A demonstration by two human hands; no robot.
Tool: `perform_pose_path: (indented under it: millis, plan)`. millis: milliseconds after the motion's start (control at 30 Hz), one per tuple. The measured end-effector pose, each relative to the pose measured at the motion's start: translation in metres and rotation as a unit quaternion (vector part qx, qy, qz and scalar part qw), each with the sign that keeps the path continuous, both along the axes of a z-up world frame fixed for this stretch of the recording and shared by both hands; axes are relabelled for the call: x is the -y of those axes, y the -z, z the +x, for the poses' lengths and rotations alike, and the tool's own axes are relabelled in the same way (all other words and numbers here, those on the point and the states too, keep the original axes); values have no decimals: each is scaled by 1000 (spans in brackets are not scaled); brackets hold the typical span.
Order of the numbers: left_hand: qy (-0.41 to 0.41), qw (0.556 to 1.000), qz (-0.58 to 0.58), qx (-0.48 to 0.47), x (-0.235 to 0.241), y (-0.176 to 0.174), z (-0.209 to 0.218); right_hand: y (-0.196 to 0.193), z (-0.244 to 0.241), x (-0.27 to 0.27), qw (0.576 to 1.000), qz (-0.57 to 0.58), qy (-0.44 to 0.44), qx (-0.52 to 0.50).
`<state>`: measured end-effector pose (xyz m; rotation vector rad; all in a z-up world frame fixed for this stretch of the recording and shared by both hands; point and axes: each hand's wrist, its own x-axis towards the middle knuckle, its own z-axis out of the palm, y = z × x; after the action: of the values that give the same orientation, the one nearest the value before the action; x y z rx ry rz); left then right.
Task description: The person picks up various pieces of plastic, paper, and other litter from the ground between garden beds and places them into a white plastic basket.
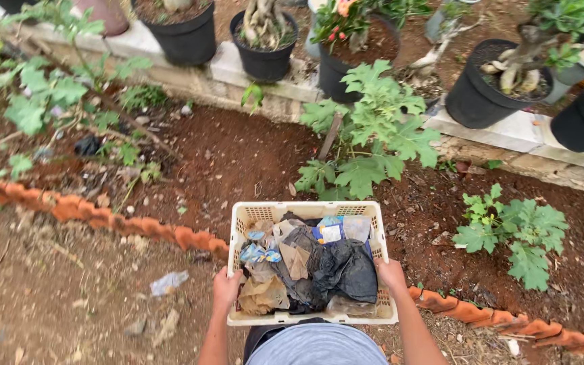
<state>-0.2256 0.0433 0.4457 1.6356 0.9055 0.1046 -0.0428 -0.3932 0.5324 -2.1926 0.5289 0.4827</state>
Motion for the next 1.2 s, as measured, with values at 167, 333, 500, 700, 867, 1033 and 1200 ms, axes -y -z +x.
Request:
perform_pose_path:
  millis: [167,333,500,700,867,1033,1200]
  plan:
    - [-53,997,50,11,7,-2,-33,7,9,-9,998,48,-25,36]
    - [-134,988,56,-53,4,-10,-81,16,34,-51,991,57,-114,49]
    - [-235,970,42,-48,-8,-8,-146,28,31,-118,978,59,-198,30]
    - [-316,947,10,-60,-24,-15,-215,39,20,-214,948,33,-315,33]
    - [-376,924,5,-70,-61,-14,-260,46,-1,-300,926,15,-376,36]
    - [-425,905,-8,-16,-114,8,-313,53,-36,-391,907,17,-416,53]
    - [-473,881,-12,15,-145,18,-372,69,-79,-472,881,26,-469,54]
